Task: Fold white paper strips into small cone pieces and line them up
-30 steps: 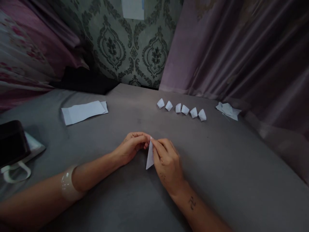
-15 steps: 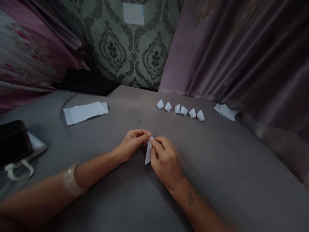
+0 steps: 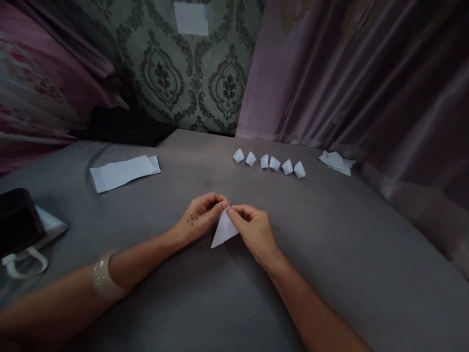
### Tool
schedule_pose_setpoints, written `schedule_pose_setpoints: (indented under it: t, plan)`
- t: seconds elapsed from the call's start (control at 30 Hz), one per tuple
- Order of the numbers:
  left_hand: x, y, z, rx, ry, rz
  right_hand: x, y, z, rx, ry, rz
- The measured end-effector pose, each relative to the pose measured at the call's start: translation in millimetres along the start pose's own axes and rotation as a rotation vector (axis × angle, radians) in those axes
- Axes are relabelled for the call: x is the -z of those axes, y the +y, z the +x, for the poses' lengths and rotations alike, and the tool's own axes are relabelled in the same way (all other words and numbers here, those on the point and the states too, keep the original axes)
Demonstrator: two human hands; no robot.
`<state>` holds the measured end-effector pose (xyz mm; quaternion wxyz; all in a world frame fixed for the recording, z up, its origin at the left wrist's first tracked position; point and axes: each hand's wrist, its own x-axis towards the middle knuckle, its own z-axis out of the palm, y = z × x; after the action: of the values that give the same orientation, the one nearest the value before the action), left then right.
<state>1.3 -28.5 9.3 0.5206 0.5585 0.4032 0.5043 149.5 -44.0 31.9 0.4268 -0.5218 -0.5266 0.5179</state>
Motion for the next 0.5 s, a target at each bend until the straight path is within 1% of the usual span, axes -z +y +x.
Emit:
schedule_pose_setpoints:
  t: [0.13,0.23,0.5]
  plan:
    - [0.7,3.0,2.8,0.089,-0.039,-0.101,1.9,1.0,1.2,-0.045,-0.013,0.045]
    - [-0.1,4.2,3.8,0.152,-0.026,-0.157,3.0,1.5,2.2,-0.040,-0.017,0.053]
    - [-2.2,0.4,5.1,0.157,-0.043,-0.177,2.5,4.8,6.8,-0.125,-0.001,0.130]
